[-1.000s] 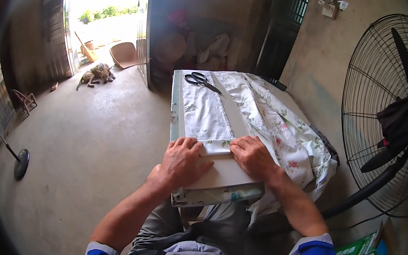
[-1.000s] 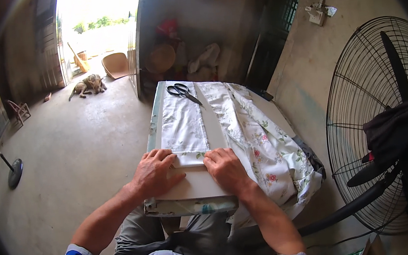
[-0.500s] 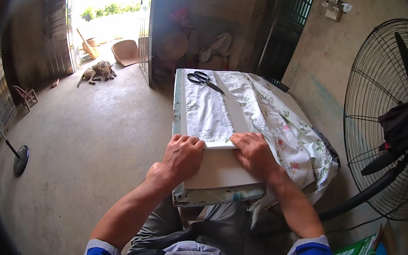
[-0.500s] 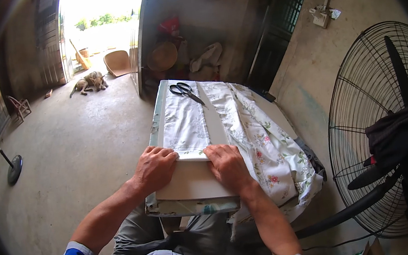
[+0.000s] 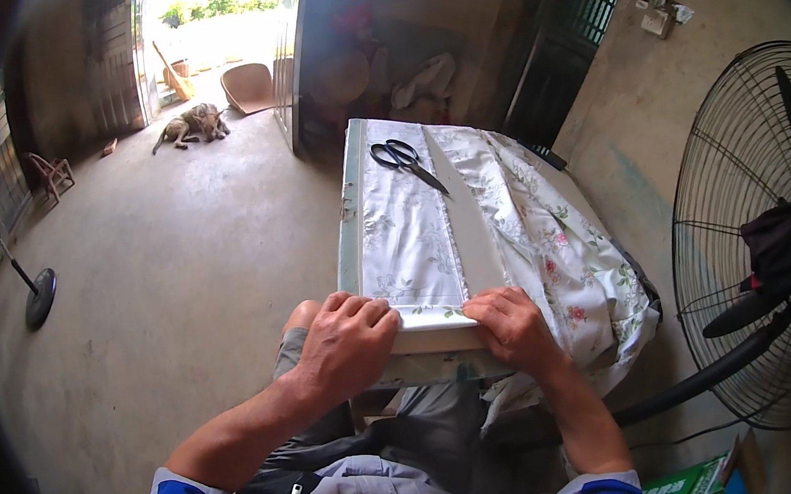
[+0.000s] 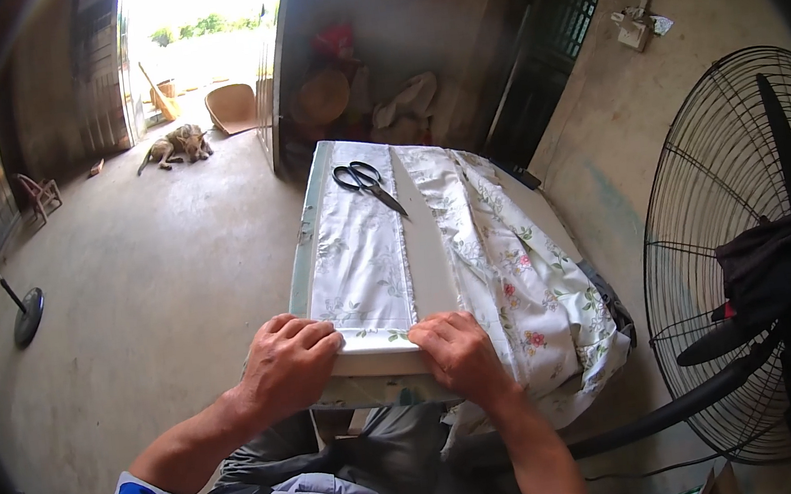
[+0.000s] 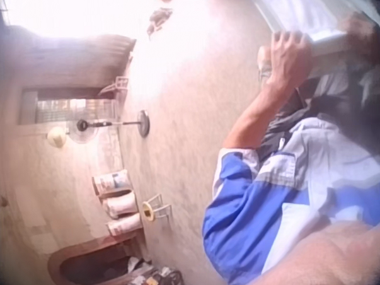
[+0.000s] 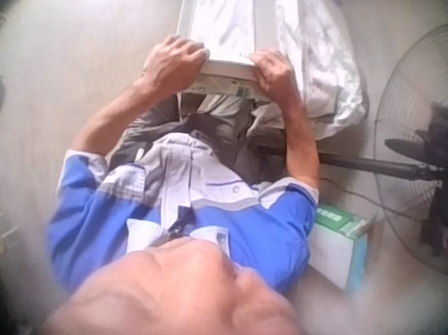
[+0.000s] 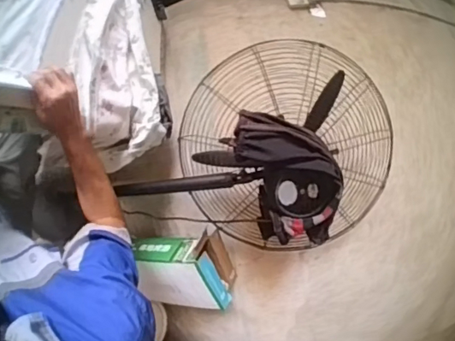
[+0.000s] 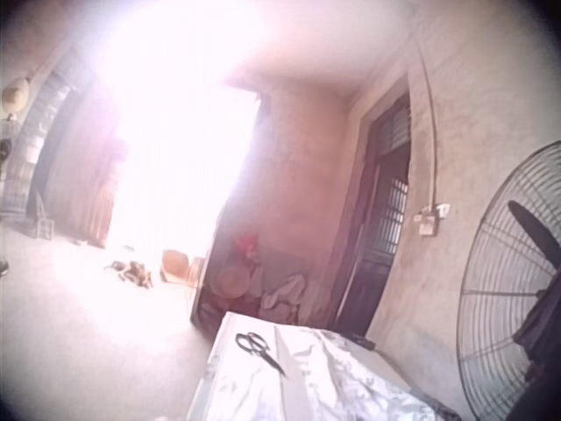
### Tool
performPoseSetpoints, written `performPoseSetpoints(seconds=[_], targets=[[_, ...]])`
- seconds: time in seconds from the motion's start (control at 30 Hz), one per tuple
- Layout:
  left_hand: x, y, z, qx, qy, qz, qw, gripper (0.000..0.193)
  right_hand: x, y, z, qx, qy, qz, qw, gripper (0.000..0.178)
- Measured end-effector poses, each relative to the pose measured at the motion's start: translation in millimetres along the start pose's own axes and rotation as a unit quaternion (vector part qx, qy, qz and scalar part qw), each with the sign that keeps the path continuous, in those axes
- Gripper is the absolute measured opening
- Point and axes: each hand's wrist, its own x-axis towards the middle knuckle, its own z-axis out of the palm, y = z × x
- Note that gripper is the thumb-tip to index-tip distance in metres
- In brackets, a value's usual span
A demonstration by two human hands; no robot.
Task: The person folds a piece of floral patterned fabric around a white board, places the folded piece into a plastic bag, and then uses a pair of shears to cut along the edge of a long strip of the same fabric.
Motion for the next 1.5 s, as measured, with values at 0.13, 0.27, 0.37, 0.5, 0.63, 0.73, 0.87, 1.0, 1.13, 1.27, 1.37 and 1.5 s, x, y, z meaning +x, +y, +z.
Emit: performPoseSetpoints(seconds=[0.13, 0.27, 0.37, 0.5, 0.63, 0.73, 0.87, 1.0, 1.13, 1.27, 1.37, 1.5], targets=[[-9.2, 6.9, -11.5, -0.006, -0.005, 0.009, 1.0, 0.018, -7.5, -10.2, -6.3, 0.028, -0.004, 0.016, 0.999, 0.03], [-12.6, -2.1, -4.7, -0.066, 0.034, -0.007, 0.997, 0.019, -7.2, -11.7, -5.5, 0.059, 0.02, 0.04, 0.997, 0.029], [-17.4, -14.9, -2.5, -0.113, 0.049, -0.03, 0.992, 0.024, -5.7, -10.3, -2.1, 0.093, 0.028, 0.07, 0.993, 0.025], [-16.1, -22.1, 1.4, -0.156, 0.053, -0.079, 0.983, 0.025, -5.0, -10.8, -1.7, 0.119, 0.036, 0.122, 0.985, 0.015], [-13.2, -20.8, 6.0, -0.188, 0.085, -0.112, 0.972, 0.026, -9.9, -13.3, 5.1, 0.153, 0.04, 0.214, 0.964, 0.02], [-12.3, -23.2, 13.4, -0.2, 0.108, -0.132, 0.965, 0.027, -7.2, -14.0, 9.2, 0.171, 0.063, 0.249, 0.951, 0.021], [-9.8, -20.5, 15.8, -0.212, 0.104, -0.156, 0.959, 0.028, -7.4, -12.0, 12.9, 0.16, 0.061, 0.295, 0.94, 0.03], [-10.1, -20.1, 21.8, -0.206, 0.125, -0.171, 0.955, 0.031, -5.3, -11.6, 18.4, 0.157, 0.075, 0.311, 0.934, 0.035], [-9.6, -18.0, 27.5, -0.189, 0.143, -0.18, 0.955, 0.035, -2.4, -14.0, 17.6, 0.157, 0.071, 0.324, 0.93, 0.037], [-8.1, -14.7, 27.9, -0.165, 0.15, -0.186, 0.957, 0.037, -0.7, -13.3, 18.1, 0.161, 0.065, 0.335, 0.926, 0.04], [-7.5, -14.8, 28.6, -0.148, 0.16, -0.194, 0.957, 0.041, 2.5, -15.3, 18.3, 0.159, 0.059, 0.342, 0.924, 0.042], [-8.2, -15.2, 28.8, -0.14, 0.142, -0.209, 0.957, 0.047, 5.6, -17.5, 17.3, 0.157, 0.056, 0.348, 0.923, 0.043]])
